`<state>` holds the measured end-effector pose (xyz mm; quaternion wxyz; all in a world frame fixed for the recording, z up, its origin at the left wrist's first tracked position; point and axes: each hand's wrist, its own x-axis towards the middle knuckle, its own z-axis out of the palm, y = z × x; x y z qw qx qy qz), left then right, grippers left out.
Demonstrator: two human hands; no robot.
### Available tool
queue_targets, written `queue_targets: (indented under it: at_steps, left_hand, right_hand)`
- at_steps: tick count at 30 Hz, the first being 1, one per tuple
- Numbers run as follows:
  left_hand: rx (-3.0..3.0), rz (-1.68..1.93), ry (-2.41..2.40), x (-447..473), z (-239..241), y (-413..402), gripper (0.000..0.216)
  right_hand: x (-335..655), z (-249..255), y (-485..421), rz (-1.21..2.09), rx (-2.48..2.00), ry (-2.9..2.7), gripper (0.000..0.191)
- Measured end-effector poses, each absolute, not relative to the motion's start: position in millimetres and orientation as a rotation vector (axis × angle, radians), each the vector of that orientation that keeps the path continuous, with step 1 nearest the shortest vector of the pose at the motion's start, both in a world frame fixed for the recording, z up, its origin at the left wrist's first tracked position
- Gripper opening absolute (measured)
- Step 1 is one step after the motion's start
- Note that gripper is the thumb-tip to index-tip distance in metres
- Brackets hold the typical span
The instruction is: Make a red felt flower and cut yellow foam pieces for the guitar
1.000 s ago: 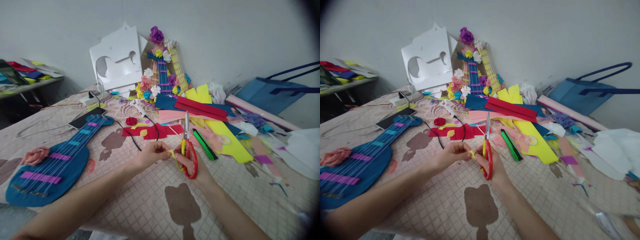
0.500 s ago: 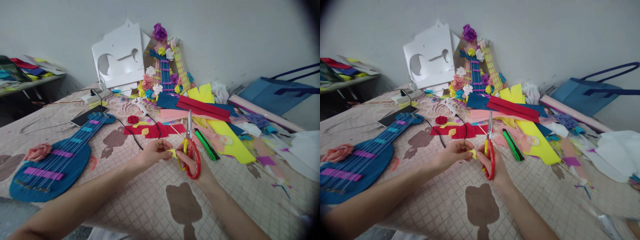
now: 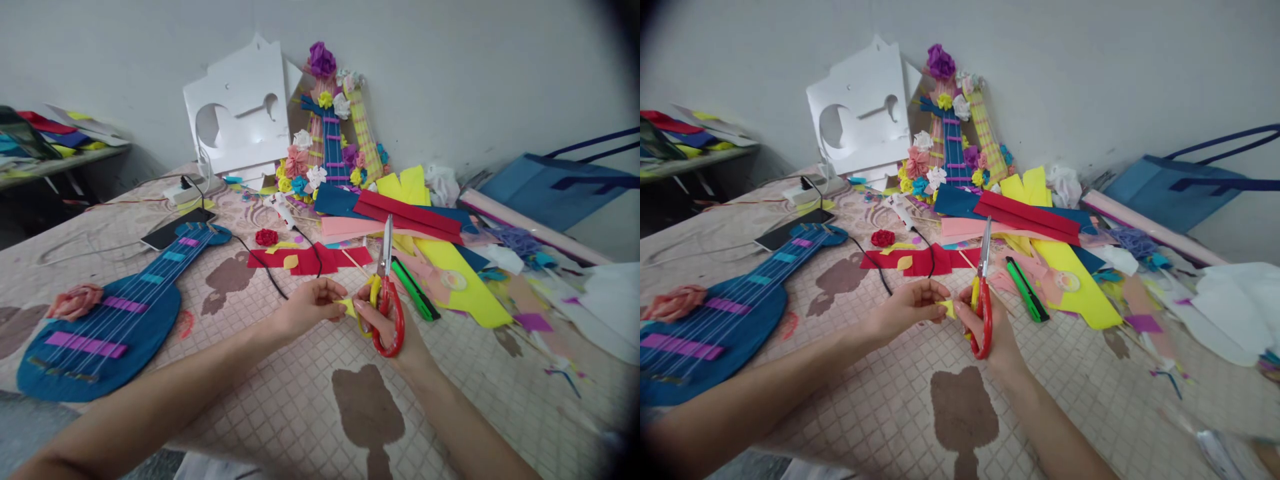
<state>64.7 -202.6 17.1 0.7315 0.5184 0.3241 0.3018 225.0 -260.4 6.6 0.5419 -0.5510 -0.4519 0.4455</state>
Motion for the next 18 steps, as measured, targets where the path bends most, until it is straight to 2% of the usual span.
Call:
queue_targets:
  at_steps: [18]
  left_hand:
    - [1.162, 0.671, 0.747, 65.9, 22.2, -204.0, 0.021]
  right_hand:
    - [221.4, 32.6, -263.0, 0.750, -1.447, -1.421, 0.014]
